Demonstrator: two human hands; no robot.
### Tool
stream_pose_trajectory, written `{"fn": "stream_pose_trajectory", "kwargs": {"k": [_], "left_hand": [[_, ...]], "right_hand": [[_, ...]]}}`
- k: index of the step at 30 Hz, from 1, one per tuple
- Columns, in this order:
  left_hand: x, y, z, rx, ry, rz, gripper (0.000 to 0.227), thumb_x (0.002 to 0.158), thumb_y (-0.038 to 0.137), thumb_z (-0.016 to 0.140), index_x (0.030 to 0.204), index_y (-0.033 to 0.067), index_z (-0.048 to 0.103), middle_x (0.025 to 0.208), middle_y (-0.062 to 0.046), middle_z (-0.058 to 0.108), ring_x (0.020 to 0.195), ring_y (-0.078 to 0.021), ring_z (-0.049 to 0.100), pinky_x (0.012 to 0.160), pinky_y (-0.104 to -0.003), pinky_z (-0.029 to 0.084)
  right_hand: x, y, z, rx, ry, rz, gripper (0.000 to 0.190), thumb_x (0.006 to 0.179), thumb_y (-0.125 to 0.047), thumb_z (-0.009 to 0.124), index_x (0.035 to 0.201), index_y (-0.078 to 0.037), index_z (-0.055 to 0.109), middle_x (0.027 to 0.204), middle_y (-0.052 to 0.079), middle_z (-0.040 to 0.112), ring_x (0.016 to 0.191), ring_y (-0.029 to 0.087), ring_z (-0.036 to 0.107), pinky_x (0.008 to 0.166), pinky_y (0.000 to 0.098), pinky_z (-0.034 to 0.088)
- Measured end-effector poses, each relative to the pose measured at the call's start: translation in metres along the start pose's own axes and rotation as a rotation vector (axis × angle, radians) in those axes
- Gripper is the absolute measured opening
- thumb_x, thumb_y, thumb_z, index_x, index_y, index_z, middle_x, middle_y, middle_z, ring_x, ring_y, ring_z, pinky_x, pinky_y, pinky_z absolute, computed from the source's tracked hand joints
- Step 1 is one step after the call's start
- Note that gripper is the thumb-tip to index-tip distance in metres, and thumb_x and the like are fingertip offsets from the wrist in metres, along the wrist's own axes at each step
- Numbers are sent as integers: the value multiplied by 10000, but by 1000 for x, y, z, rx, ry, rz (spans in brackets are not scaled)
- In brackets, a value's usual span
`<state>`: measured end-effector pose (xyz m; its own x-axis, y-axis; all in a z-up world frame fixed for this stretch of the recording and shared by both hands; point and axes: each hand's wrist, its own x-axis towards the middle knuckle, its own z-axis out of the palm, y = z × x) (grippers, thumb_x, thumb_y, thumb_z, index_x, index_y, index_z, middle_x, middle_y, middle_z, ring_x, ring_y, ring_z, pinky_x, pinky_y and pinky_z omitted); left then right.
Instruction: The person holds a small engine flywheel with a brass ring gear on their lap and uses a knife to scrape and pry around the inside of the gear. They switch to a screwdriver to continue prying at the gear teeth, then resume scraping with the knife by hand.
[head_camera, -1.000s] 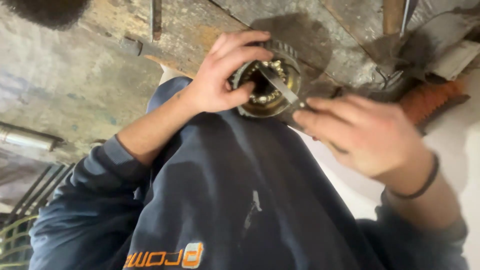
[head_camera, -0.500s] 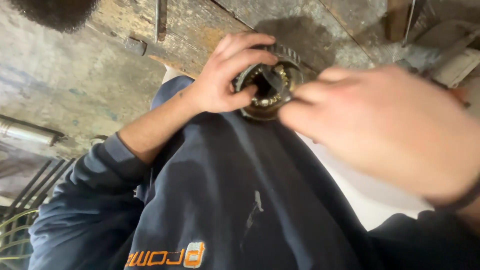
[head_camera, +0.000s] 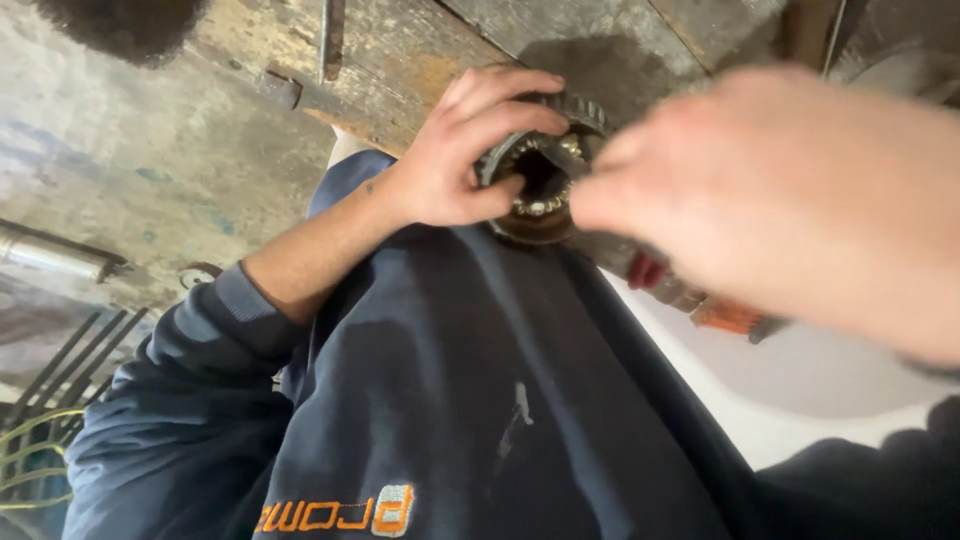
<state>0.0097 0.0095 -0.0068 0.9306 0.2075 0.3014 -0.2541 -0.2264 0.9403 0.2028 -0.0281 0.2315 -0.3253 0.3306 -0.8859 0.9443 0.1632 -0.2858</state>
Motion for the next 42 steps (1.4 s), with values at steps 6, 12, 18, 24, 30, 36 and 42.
{"fn": "stream_pose_trajectory", "kwargs": {"k": [6,12,18,24,30,36,42], "left_hand": [[1,3,-2,-43,0,-21,593,785,118,757,1364,99,626,1555,-131,508,1412,-339,496,1180,-455,398],[0,-3,-1,-50,17,-19,580,782,135,757,1349,107,638,1538,-128,521,1428,-337,509,1174,-451,404],[6,-2,-1,-29,-35,22,579,768,174,764,1328,95,641,1529,-148,507,1416,-370,486,1216,-512,387],[2,-1,1,-29,-15,-40,586,771,157,762,1342,97,642,1554,-134,514,1441,-367,493,1195,-479,389],[0,-3,0,-49,5,-32,587,773,147,765,1346,105,645,1567,-124,510,1391,-343,499,1193,-465,397],[0,-7,2,-39,1,-9,586,763,159,770,1333,101,644,1558,-133,503,1436,-362,487,1190,-480,387],[2,-5,1,-35,-14,-5,590,765,161,770,1337,101,639,1555,-130,509,1437,-362,483,1202,-482,383]], "right_hand": [[-4,25,35,220,209,31,311,787,-289,786,1090,-230,747,910,-5,766,767,167,736,679,310,574],[-14,-1,93,562,765,41,266,888,-275,748,1094,-110,779,849,53,761,634,155,696,534,297,515],[-10,-15,60,448,707,46,147,877,-173,732,989,-78,724,758,54,715,595,169,670,519,304,522],[-9,-6,41,353,370,-27,92,921,-189,689,939,-99,682,679,34,656,520,147,645,467,315,508],[-14,-17,79,520,797,86,198,897,-186,760,1056,-67,759,793,79,746,582,193,673,513,307,496],[-13,-16,131,815,981,179,225,993,-219,749,1169,-79,756,989,58,762,790,146,761,680,240,576],[-13,2,92,508,864,-17,226,875,-188,753,1061,-61,776,883,105,766,678,226,719,582,315,549]]}}
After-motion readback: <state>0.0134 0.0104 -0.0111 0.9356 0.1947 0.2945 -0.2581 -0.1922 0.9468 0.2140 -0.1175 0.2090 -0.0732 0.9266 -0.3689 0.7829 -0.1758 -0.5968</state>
